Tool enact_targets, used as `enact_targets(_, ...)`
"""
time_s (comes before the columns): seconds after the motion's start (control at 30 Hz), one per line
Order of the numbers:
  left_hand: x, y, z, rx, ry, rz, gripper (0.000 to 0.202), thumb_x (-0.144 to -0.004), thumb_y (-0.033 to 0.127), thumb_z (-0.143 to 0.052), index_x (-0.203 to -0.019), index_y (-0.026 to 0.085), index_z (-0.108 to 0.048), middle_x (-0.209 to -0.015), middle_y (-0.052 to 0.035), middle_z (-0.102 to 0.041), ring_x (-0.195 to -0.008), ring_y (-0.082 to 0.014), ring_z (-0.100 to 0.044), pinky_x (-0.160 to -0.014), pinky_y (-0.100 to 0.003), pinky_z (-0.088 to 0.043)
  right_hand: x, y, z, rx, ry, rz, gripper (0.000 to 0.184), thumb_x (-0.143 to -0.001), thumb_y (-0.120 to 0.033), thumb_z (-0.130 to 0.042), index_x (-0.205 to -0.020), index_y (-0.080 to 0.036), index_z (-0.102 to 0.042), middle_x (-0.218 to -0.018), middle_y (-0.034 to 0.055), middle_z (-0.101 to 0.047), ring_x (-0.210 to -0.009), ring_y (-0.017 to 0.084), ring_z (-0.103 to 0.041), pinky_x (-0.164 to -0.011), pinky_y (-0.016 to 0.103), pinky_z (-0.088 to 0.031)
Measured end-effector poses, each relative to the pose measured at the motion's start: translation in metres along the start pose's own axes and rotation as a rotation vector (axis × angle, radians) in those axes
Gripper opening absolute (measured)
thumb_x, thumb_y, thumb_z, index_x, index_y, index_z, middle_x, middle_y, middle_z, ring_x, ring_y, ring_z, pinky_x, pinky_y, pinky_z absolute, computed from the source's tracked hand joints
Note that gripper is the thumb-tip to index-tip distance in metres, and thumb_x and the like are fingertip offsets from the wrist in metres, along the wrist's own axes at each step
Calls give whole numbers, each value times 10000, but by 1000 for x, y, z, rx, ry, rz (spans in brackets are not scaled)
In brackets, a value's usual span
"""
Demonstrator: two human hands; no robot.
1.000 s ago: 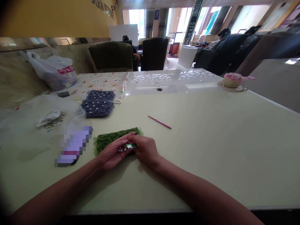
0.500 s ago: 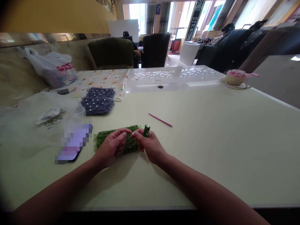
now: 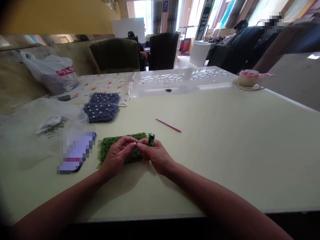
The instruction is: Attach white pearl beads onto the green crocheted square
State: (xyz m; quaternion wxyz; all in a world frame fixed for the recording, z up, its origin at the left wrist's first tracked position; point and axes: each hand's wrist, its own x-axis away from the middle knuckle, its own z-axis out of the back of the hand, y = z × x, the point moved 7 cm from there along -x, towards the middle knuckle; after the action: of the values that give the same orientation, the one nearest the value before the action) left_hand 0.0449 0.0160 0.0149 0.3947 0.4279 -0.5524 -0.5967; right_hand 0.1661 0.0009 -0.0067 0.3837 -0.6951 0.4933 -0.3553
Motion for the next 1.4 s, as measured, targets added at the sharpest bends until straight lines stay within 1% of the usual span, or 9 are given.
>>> enact_targets(0.13, 1, -15, -7, 239, -29, 159, 190, -853, 376, -655, -926, 202, -633, -509, 72, -374, -432, -51, -272, -416, -183, -204, 0, -1, 0, -5, 2, -2, 279, -759, -402, -746, -774, -162, -605, -472, -88, -380, -420, 54, -327, -414, 200, -280)
enact_targets(0.23, 2, -20, -9, 341, -28, 221, 199, -830, 374, -684, -913, 202, -629, -500, 78, -348, -422, -42, -249, -395, -173, -182, 1, -2, 0, 1, 6, 6, 285, -758, -414, -745, -761, -162, -612, -463, -86, -381, -418, 57, -334, -413, 204, -283)
enact_targets(0.33, 3, -22, -11, 353, -32, 242, 211, -817, 376, -700, -904, 198, -628, -502, 78, -354, -419, -36, -255, -391, -166, -180, 1, -4, 1, 28, 26, 32, 294, -748, -417, -754, -729, -156, -619, -470, -77, -400, -422, 55, -345, -414, 204, -270)
enact_targets(0.53, 3, -20, -11, 264, -32, 182, 190, -842, 362, -677, -895, 193, -609, -500, 81, -364, -420, -37, -276, -397, -163, -193, 2, 1, 4, 6, 42, 2, 293, -744, -407, -758, -719, -158, -605, -453, -79, -400, -412, 55, -333, -413, 204, -269)
enact_targets(0.7, 2, -15, -8, 194, -5, 143, 175, -831, 341, -690, -885, 184, -632, -522, 73, -426, -436, -35, -302, -425, -161, -239, 2, 1, 4, 15, 39, 19, 312, -746, -432, -756, -742, -157, -611, -468, -76, -401, -419, 57, -347, -408, 204, -270)
enact_targets(0.93, 2, -12, -4, 22, 2, 67, 182, -852, 348, -656, -950, 196, -673, -621, 43, -522, -537, -72, -388, -525, -188, -320, 2, 3, 4, -92, 52, -71, 332, -690, -397, -807, -719, -169, -568, -450, -102, -339, -412, 44, -274, -396, 191, -249)
enact_targets(1.03, 2, -3, -1, -106, 26, -17, 144, -864, 312, -635, -927, 190, -677, -659, 34, -542, -585, -84, -422, -583, -196, -347, 2, 3, 4, -91, 46, -62, 315, -705, -401, -796, -741, -166, -590, -454, -98, -346, -414, 47, -282, -398, 192, -255)
enact_targets(1.17, 3, 11, 0, -321, 35, -158, 82, -840, 241, -644, -882, 183, -684, -631, 39, -532, -575, -87, -433, -587, -200, -335, 2, 4, 1, -80, -10, -82, 304, -724, -401, -783, -754, -156, -606, -473, -92, -370, -409, 41, -288, -397, 193, -252)
enact_targets(1.4, 5, 16, -3, -382, 33, -212, 86, -848, 229, -625, -920, 192, -655, -604, 58, -496, -543, -85, -427, -558, -196, -325, 2, 7, 2, -156, -29, -132, 285, -722, -364, -793, -757, -163, -593, -471, -96, -366, -407, 32, -259, -404, 184, -237)
